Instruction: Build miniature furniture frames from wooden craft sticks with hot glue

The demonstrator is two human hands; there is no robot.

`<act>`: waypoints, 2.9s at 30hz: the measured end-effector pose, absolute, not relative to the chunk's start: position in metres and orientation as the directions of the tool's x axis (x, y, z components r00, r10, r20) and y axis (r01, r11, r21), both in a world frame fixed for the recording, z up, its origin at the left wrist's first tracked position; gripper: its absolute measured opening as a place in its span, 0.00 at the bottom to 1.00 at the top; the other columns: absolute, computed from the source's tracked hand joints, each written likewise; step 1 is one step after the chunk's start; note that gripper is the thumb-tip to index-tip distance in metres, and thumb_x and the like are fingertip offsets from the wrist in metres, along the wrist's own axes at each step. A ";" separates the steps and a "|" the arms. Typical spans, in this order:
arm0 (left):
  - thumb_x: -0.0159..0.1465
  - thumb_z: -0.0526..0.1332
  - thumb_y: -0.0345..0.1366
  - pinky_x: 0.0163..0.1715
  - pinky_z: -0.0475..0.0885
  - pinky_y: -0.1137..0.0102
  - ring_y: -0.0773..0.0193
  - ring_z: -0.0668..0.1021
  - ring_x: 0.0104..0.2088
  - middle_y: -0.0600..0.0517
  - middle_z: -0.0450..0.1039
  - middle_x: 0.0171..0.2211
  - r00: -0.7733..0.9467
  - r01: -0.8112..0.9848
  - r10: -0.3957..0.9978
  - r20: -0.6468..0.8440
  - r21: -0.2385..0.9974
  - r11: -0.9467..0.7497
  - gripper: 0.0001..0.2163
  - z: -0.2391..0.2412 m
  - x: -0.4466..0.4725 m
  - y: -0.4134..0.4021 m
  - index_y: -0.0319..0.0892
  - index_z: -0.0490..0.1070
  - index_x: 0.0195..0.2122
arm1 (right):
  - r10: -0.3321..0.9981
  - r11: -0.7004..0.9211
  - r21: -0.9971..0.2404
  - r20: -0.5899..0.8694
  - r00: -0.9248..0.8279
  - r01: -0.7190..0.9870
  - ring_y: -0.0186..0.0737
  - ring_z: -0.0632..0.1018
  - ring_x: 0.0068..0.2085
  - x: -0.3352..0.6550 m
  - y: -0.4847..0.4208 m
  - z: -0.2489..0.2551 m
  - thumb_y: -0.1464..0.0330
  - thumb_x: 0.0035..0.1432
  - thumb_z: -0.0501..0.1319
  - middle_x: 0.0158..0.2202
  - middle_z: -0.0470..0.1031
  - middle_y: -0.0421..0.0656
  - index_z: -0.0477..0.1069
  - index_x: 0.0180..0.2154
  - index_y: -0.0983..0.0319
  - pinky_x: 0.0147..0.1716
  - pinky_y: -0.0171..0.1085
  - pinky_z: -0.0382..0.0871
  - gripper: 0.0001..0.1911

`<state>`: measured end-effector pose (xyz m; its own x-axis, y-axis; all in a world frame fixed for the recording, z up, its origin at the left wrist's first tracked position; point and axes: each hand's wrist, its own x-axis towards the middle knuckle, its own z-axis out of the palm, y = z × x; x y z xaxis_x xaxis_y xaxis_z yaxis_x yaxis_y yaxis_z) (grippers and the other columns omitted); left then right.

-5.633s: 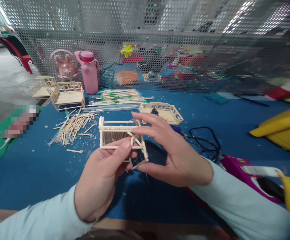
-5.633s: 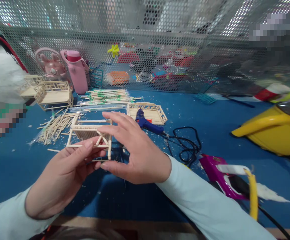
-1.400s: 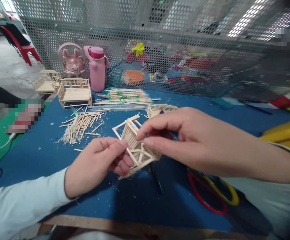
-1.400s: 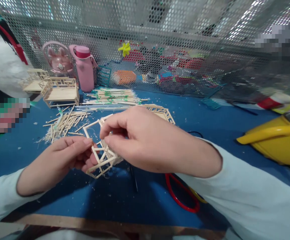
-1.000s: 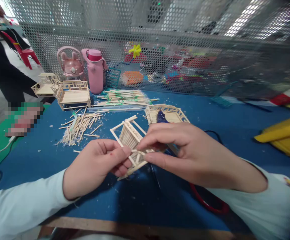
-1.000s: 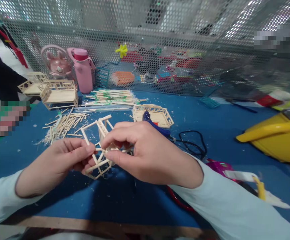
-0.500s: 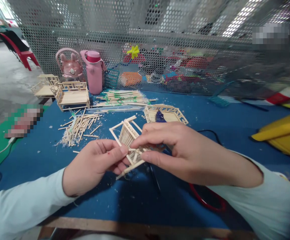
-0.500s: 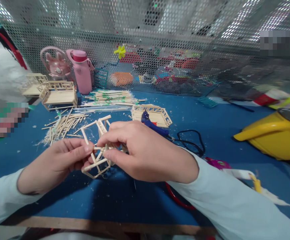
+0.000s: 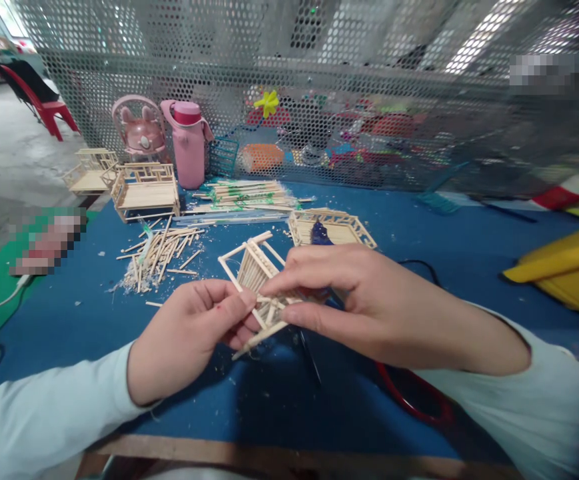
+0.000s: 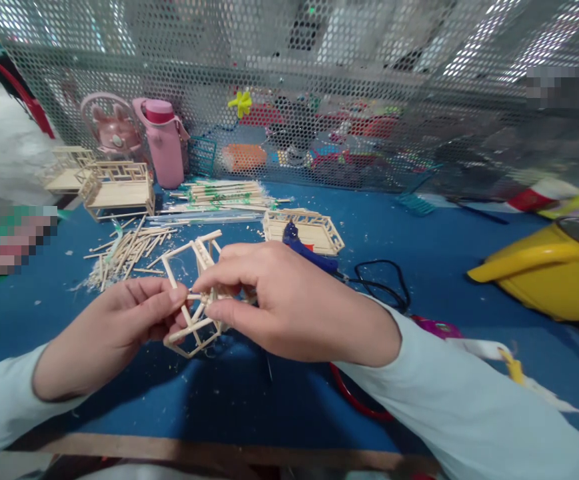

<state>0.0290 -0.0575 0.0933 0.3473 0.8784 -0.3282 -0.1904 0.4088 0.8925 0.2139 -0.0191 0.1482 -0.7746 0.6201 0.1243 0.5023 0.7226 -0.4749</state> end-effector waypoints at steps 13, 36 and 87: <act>0.51 0.65 0.51 0.26 0.67 0.75 0.71 0.71 0.22 0.54 0.71 0.21 0.347 -0.186 0.885 -0.310 0.903 0.389 0.20 0.093 0.027 -0.058 0.36 0.73 0.30 | 0.695 0.644 -0.548 0.127 -0.708 0.534 0.32 0.71 0.29 0.225 -0.026 0.143 0.75 0.46 0.63 0.30 0.71 0.38 0.68 0.43 0.61 0.30 0.31 0.65 0.19; 0.60 0.54 0.38 0.31 0.64 0.74 0.67 0.72 0.27 0.54 0.72 0.24 0.645 0.526 0.755 0.116 0.649 -0.549 0.11 0.137 0.025 0.017 0.40 0.73 0.26 | 0.890 0.449 -0.780 0.349 -0.292 0.436 0.40 0.77 0.39 0.225 -0.011 0.090 0.59 0.60 0.55 0.36 0.78 0.44 0.74 0.37 0.62 0.40 0.39 0.68 0.15; 0.60 0.57 0.37 0.49 0.65 0.61 0.58 0.74 0.44 0.47 0.77 0.41 0.168 0.320 0.837 0.521 0.774 -0.547 0.10 0.026 0.045 -0.046 0.42 0.76 0.38 | 0.979 -0.013 -0.952 -0.074 0.190 -0.306 0.21 0.55 0.10 0.162 -0.060 0.065 0.72 0.47 0.61 0.09 0.59 0.30 0.69 0.23 0.66 0.08 0.25 0.44 0.04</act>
